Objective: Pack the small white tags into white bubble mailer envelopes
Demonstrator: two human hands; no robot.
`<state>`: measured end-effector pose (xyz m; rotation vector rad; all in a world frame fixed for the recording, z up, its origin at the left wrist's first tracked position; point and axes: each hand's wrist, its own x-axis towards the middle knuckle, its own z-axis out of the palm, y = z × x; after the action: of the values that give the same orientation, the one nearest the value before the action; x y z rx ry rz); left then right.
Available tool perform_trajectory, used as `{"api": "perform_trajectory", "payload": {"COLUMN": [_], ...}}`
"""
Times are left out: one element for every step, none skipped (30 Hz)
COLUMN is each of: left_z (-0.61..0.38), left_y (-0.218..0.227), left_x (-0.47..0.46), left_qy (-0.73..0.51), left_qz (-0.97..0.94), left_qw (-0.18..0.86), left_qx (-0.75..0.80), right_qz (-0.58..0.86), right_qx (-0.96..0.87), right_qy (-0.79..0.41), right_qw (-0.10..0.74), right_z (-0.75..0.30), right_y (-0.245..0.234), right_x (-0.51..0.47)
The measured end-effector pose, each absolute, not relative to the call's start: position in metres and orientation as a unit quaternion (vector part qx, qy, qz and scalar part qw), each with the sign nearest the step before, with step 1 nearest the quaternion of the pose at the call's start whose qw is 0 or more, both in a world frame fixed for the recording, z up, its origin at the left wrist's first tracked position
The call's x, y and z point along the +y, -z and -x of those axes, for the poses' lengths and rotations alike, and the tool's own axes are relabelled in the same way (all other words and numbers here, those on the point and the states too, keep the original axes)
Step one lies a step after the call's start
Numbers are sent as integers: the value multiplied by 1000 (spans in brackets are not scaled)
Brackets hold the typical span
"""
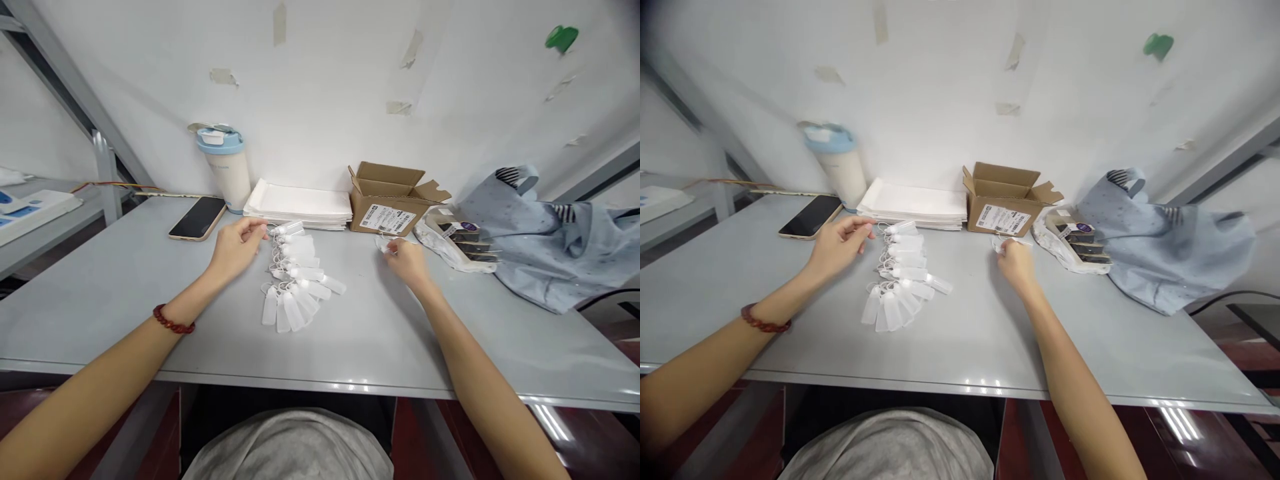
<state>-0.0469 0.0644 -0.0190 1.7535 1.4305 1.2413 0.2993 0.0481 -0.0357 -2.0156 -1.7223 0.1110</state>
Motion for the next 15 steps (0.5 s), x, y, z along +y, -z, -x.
{"api": "perform_trajectory", "payload": {"left_z": [46,44,43,40,38,36,34,33,31,30,29,28,26,25,24], "left_y": [17,15,13,12,11,11,11,12,12,13,12,11,10,7,4], "left_x": [61,57,53,49,46,43,40,38,37,36,34,33,31,28,26], "left_qy": [-462,-461,-459,-455,-451,-447,-443,-440,-437,-436,-434,-432,-429,-423,-414], "left_qz": [-662,-671,-682,-693,-705,-716,-726,-734,-739,-742,-744,-743,-742,-740,-737], "left_qw": [259,244,229,214,202,194,189,188,190,196,206,221,242,268,296], "left_qx": [530,527,522,516,509,500,491,483,476,469,464,460,455,450,445], "right_qz": [724,711,698,685,671,656,635,594,558,530,506,488,475,465,455], "right_qx": [-637,-644,-649,-653,-658,-664,-670,-661,-649,-641,-634,-632,-633,-635,-638], "right_qy": [-52,-64,-78,-96,-115,-136,-170,-245,-308,-354,-392,-418,-435,-447,-456], "right_qw": [258,275,292,309,322,333,346,388,415,428,434,433,430,425,423], "right_z": [-293,-287,-280,-273,-267,-260,-255,-250,-245,-241,-238,-235,-233,-231,-229], "right_y": [33,29,25,21,16,12,8,4,1,-1,-3,-4,-5,-5,-5], "right_x": [46,44,41,37,32,27,22,18,13,9,6,4,2,0,-2]}}
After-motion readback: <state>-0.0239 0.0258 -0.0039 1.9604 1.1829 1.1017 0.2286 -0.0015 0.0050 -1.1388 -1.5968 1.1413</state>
